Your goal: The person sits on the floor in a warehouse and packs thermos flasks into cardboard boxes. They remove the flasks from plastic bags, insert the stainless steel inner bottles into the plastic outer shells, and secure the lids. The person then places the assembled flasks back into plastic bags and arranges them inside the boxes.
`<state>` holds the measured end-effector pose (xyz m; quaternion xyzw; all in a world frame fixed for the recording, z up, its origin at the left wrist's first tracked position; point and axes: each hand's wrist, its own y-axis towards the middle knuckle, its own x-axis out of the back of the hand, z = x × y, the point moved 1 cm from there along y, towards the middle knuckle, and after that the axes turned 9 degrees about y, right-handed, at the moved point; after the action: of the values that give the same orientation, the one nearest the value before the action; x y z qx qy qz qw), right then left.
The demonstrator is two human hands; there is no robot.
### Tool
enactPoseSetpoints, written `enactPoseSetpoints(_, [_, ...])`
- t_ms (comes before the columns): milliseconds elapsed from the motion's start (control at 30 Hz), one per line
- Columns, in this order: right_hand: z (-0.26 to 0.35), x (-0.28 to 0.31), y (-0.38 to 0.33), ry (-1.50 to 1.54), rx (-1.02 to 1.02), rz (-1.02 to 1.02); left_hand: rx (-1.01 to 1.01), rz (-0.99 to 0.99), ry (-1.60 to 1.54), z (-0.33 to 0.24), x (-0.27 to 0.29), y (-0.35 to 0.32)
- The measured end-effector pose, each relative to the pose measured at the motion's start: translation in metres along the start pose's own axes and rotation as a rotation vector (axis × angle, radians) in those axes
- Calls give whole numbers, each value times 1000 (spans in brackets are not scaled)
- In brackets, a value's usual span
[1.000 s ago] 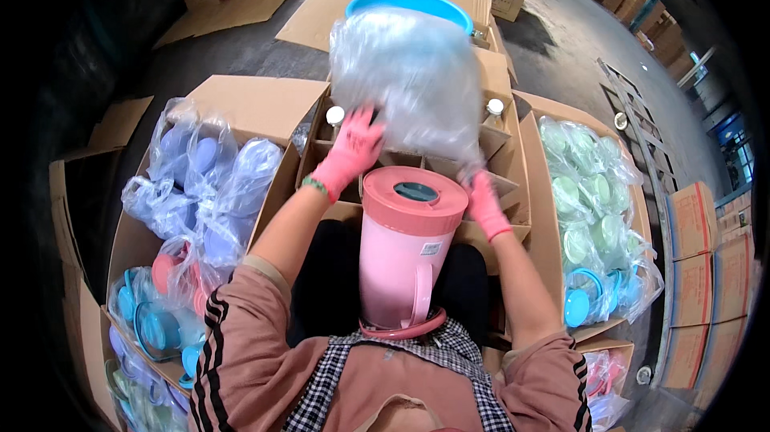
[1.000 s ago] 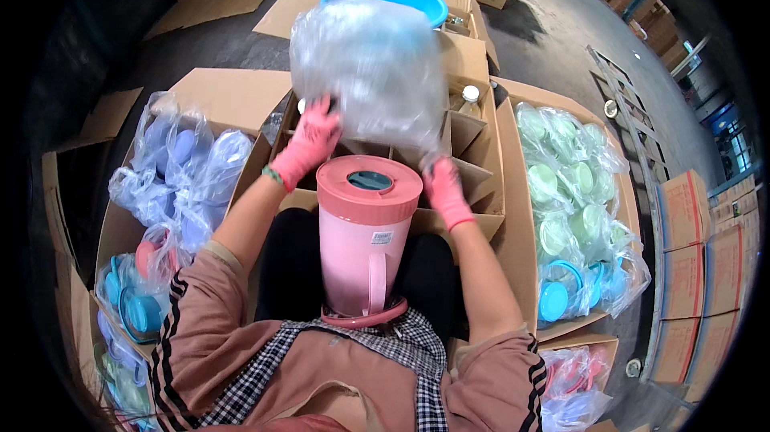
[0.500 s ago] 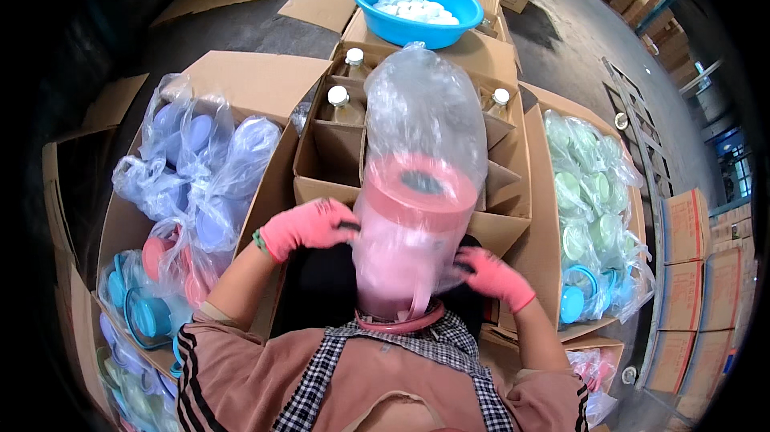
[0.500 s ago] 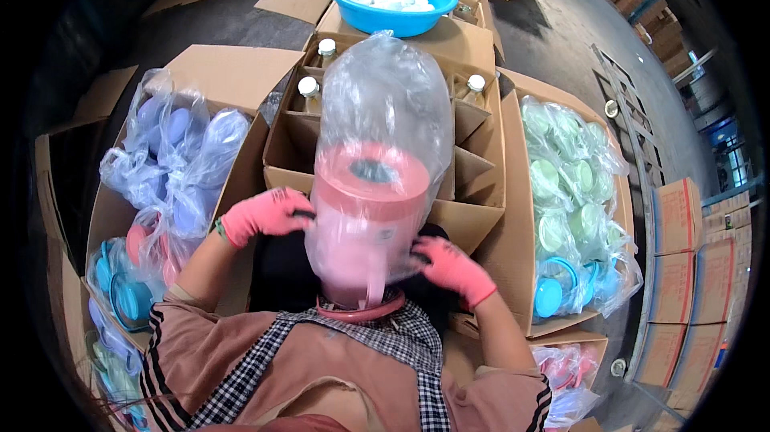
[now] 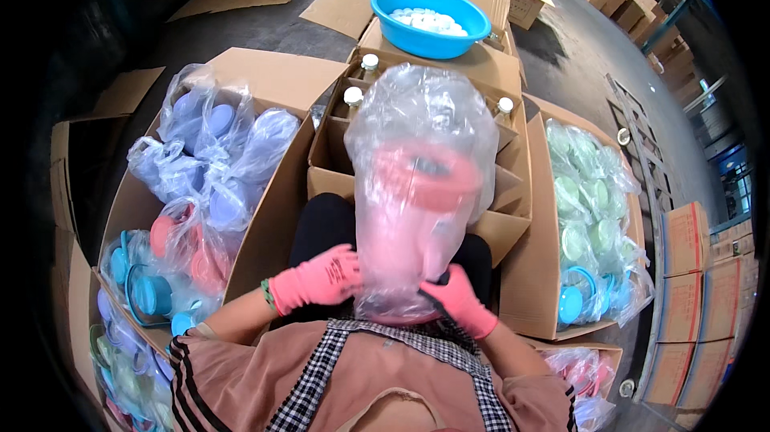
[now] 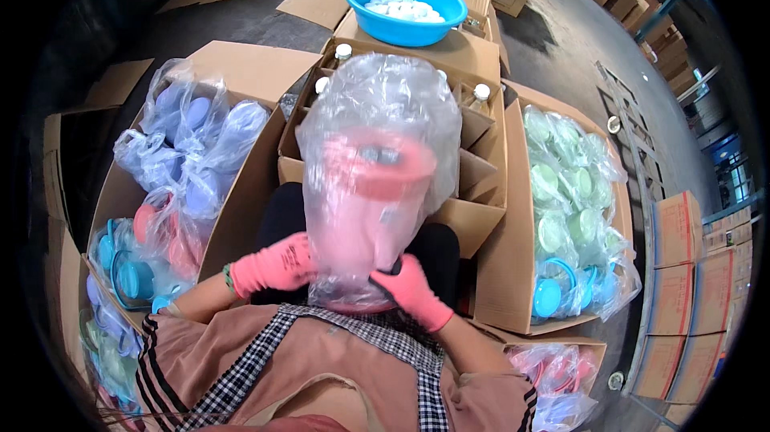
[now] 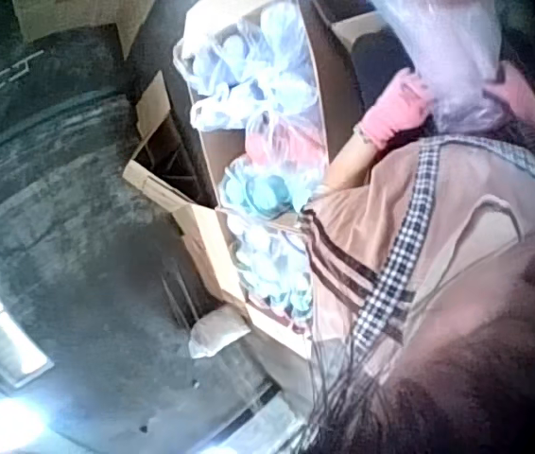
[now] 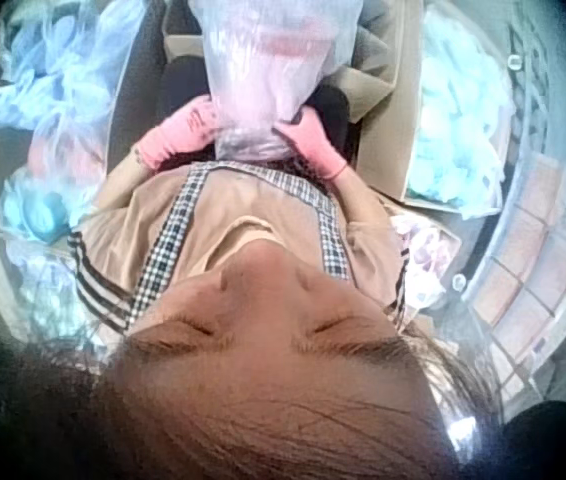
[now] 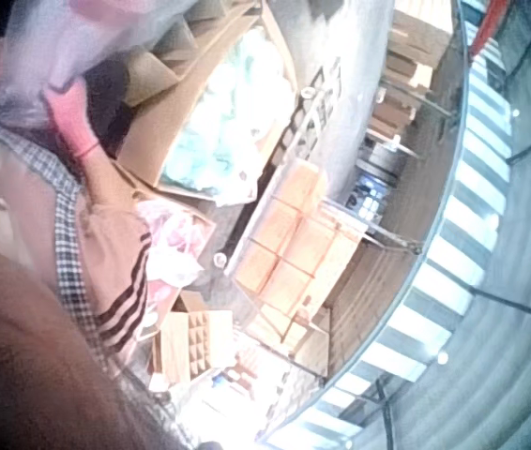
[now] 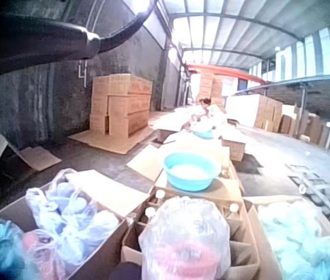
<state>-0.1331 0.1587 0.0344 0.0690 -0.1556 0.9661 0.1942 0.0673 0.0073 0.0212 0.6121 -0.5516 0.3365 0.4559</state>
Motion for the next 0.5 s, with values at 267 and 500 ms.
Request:
enactPoseSetpoints(267, [110, 34, -6, 475, 201, -96, 183, -417, -160, -10, 56, -10])
enactPoseSetpoints(500, [30, 21, -18, 122, 320, -364, 128, -293, 14, -36, -34, -29])
